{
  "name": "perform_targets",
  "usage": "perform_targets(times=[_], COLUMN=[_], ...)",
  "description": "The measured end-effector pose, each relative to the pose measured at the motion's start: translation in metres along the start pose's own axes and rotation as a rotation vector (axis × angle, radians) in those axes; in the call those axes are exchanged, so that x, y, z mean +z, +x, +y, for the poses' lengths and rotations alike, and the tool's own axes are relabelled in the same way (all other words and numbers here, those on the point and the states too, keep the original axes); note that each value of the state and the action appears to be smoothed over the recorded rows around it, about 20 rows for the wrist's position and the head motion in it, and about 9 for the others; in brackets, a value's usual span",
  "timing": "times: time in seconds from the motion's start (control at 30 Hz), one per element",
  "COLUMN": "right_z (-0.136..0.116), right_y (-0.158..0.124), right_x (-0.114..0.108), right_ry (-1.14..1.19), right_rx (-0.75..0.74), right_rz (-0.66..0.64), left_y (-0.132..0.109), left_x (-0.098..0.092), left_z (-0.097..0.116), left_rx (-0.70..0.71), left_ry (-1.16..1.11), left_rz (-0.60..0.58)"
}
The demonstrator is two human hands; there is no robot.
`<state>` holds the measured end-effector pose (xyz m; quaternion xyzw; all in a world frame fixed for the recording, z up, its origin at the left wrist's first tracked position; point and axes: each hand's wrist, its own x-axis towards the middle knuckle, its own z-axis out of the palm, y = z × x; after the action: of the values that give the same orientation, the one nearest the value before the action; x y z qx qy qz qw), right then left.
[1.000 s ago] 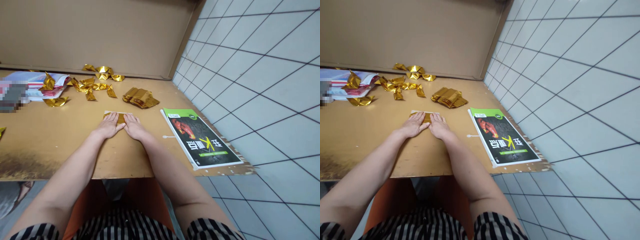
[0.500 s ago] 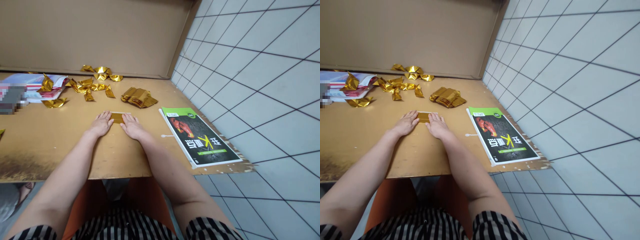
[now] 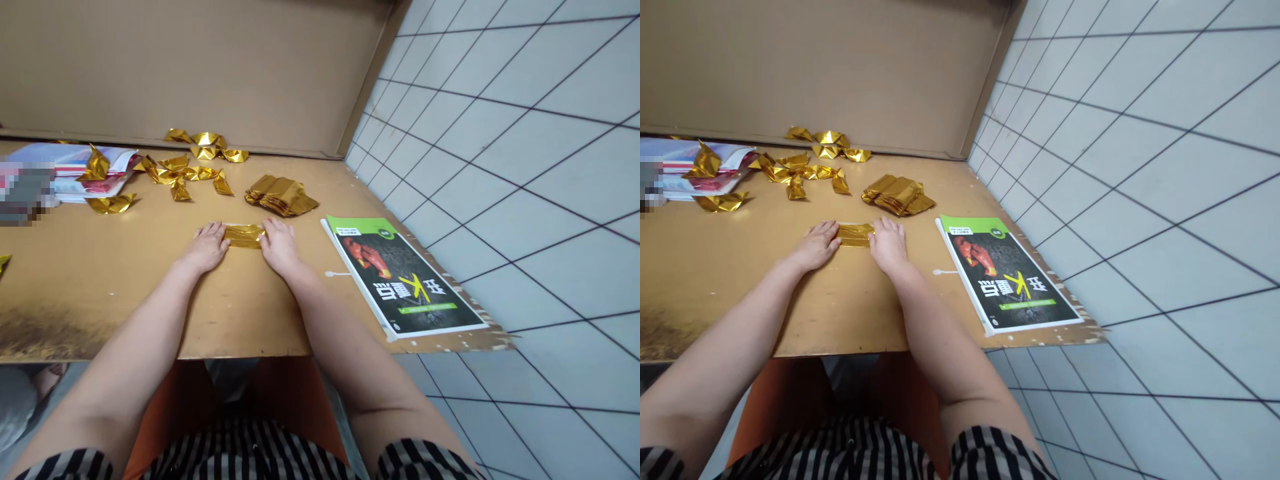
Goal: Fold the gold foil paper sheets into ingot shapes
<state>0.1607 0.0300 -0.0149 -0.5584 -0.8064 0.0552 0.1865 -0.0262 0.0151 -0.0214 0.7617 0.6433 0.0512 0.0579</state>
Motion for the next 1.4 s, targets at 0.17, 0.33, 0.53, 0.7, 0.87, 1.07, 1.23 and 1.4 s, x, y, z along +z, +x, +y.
perform_targets(times=[0.17,0.33,0.53,0.7,0.87,1.07,1.23,1.4], right_z=[0.003,0.006,0.013,0.016,0.014,0.015,0.016,0.012], right_y=[0.006,0.013,0.018,0.018,0.017,0.013,0.008,0.002], right_x=[0.005,0.013,0.022,0.022,0.016,0.007,-0.004,-0.019], right_ry=[0.063,0.159,0.297,0.325,0.285,0.219,0.086,-0.053], right_rx=[0.029,0.107,0.151,0.157,0.147,0.099,-0.049,-0.151], right_rz=[0.005,-0.017,0.002,-0.013,-0.027,-0.039,-0.082,-0.183], left_y=[-0.001,0.0,0.005,0.007,0.005,0.004,0.003,-0.002], left_x=[-0.003,-0.002,0.002,-0.001,-0.008,-0.011,-0.009,-0.015], left_z=[0.002,0.0,-0.008,-0.013,-0.013,-0.013,-0.019,-0.02], left_rx=[-0.011,0.007,0.023,-0.039,-0.072,-0.032,0.052,0.14], left_ry=[-0.039,-0.107,-0.254,-0.347,-0.347,-0.256,-0.217,-0.162], left_rz=[0.004,0.053,0.165,0.263,0.299,0.191,0.156,0.085])
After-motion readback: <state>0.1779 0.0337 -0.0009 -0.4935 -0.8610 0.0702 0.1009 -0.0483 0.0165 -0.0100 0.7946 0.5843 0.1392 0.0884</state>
